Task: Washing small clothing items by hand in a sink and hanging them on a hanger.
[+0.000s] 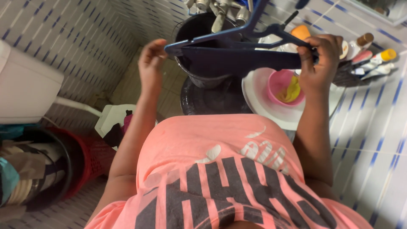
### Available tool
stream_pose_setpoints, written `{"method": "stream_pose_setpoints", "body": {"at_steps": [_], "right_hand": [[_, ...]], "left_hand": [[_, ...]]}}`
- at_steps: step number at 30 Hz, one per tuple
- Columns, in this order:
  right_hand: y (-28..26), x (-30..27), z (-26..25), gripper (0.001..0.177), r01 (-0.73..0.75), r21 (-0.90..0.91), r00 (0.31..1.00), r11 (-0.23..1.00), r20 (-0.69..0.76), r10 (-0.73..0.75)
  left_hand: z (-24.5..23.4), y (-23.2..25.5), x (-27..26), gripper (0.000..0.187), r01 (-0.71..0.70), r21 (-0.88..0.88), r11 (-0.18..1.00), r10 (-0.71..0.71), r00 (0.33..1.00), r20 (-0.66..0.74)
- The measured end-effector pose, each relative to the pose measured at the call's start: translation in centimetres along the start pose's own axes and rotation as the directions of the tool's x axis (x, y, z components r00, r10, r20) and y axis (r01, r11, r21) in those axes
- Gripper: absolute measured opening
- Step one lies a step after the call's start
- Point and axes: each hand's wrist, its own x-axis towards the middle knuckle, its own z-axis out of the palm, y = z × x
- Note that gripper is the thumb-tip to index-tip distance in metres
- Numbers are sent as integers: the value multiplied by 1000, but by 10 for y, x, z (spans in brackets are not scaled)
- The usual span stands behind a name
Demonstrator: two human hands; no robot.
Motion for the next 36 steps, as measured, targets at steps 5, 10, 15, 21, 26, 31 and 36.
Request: {"method": "stream_pose_setpoints", "body": {"at_steps": [5, 10, 15, 21, 26, 31, 36], "right_hand": [[6, 0, 1, 31, -29, 38, 999, 999, -23, 30], [10, -3, -5, 36, -63, 14, 997, 998, -49, 64], [23, -12, -5, 40, -232, 198, 953, 952, -148, 263], [59, -36, -9, 38, -250, 313, 934, 916, -171, 313], [36, -27, -17, 42, -241, 260, 942, 935, -168, 289], [19, -19, -24, 43, -204, 171, 957, 964, -172, 233], [8, -18, -24, 39, -198, -18, 968, 980, -161, 193]], "left_hand": [[35, -6, -16, 26, 151, 47, 987, -154, 987, 51], [23, -44, -13, 21, 171, 37, 985, -172, 985, 29], [24, -19, -14, 22, 393, -50, 918, -387, 917, 97], [24, -31, -13, 32, 508, 96, 856, -516, 826, 226], [26, -20, -8, 35, 539, 87, 838, -539, 792, 286], [27, -17, -7, 42, 465, 54, 884, -462, 849, 257], [40, -3, -5, 41, 256, 37, 966, -257, 933, 251]]}}
